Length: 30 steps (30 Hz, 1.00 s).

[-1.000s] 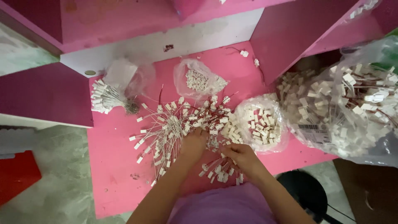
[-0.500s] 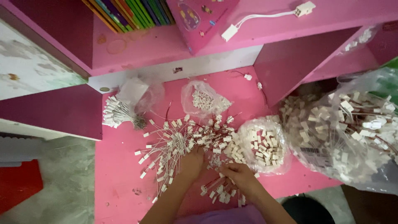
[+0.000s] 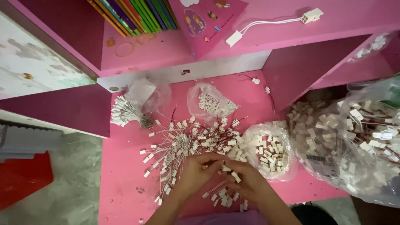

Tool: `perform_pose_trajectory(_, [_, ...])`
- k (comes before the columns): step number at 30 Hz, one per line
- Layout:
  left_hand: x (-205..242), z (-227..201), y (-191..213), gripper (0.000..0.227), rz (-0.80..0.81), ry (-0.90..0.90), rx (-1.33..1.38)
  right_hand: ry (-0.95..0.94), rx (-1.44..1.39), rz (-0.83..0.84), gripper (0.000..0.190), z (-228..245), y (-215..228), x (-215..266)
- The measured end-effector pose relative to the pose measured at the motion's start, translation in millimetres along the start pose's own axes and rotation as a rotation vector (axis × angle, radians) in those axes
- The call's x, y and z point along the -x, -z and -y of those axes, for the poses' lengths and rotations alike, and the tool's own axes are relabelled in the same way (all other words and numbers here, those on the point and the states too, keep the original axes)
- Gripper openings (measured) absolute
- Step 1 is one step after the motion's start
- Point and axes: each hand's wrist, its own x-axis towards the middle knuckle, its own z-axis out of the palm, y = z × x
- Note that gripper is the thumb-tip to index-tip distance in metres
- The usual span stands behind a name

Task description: Manually attach plastic connector housings to wire bundles at a workstation.

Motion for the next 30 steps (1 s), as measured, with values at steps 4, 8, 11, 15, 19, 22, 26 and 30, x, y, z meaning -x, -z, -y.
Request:
perform_pose_trajectory(4, [4.3, 2.2, 1.7, 0.021, 0.060, -0.003, 0.193, 0.004, -0.007, 0.143, 0.026, 5.0, -3.1, 9.2])
perform_pose_trajectory(8, [10.0, -5.6, 4.0, 0.022, 0.078, -0.065, 0.228, -0.037, -0.023, 0.157, 0.030, 14.0, -17.1, 19.0])
perform_pose_trajectory(11, [13.6, -15.5, 5.0, 0.026, 0.028, -0.023, 0.155, 0.010, 0.039, 0.176, 0.028, 10.3, -7.7, 13.0])
perform_pose_trajectory(15, [17.4, -5.7, 8.2, 0.024, 0.021, 0.002, 0.159, 0.076, 0.071, 0.086, 0.029, 3.9, -15.1, 16.4])
perform_pose_trajectory(19, [30.8, -15.6, 13.4, 0.024, 0.000, 0.017, 0.228, 0.133, 0.108, -0.085, 0.022, 7.1, -38.6, 33.2])
perform_pose_trajectory(22, [36.5, -26.7, 12.9, 0.026, -0.024, 0.004, 0.163, 0.214, 0.108, -0.104, 0.017, 1.7, -31.9, 31.0])
perform_pose_trajectory(26, [42.7, -28.6, 14.7, 0.024, -0.048, -0.105, 0.067, 0.325, 0.125, -0.012, 0.012, -4.2, -29.0, 31.9])
perform_pose_trajectory(30, [52.4, -37.2, 17.8, 0.023, -0.058, -0.157, -0.025, 0.387, 0.197, -0.001, 0.012, -4.4, -34.2, 37.0])
